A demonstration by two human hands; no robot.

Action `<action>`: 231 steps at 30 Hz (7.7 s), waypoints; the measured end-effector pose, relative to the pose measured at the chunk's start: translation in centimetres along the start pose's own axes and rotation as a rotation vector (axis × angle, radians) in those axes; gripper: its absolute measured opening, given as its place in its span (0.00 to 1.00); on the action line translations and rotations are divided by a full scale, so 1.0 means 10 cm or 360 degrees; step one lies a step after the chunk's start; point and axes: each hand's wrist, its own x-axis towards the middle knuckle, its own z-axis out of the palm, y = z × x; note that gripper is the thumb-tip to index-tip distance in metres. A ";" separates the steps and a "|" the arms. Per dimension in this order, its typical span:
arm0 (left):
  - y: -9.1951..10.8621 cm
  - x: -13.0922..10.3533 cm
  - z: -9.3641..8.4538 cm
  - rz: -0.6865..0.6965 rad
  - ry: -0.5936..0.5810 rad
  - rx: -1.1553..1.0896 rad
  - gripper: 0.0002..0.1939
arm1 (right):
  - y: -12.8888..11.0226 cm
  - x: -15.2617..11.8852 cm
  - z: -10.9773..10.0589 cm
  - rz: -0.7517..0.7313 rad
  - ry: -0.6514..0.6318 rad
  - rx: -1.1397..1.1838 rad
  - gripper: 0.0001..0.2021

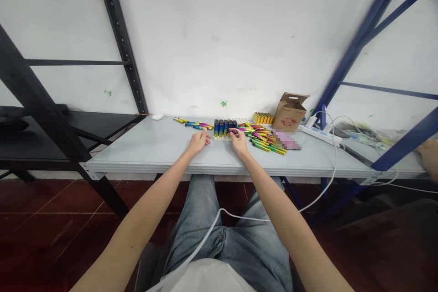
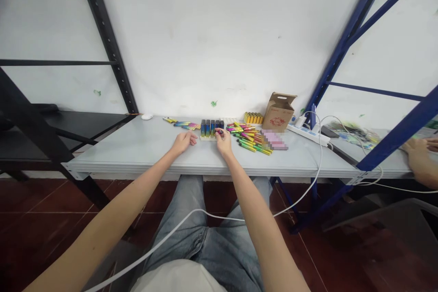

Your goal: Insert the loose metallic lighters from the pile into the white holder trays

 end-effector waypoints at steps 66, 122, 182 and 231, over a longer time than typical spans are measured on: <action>0.05 -0.04 -0.01 0.0302 -0.0048 0.0747 0.18 | -0.11 -0.01 -0.17 -0.0584 -0.0225 -0.1542 0.30; 0.21 0.27 -0.28 0.0857 -0.0190 0.0849 0.17 | -0.23 -0.09 -0.16 -0.0723 -0.0528 -0.1203 0.20; 0.01 0.02 0.06 0.0105 0.0011 0.0316 0.16 | -0.10 0.09 -0.38 0.0718 -0.0092 0.0824 0.21; -0.01 0.01 0.06 0.0098 -0.0014 0.0388 0.16 | -0.05 0.03 -0.35 0.0490 -0.0092 0.0476 0.18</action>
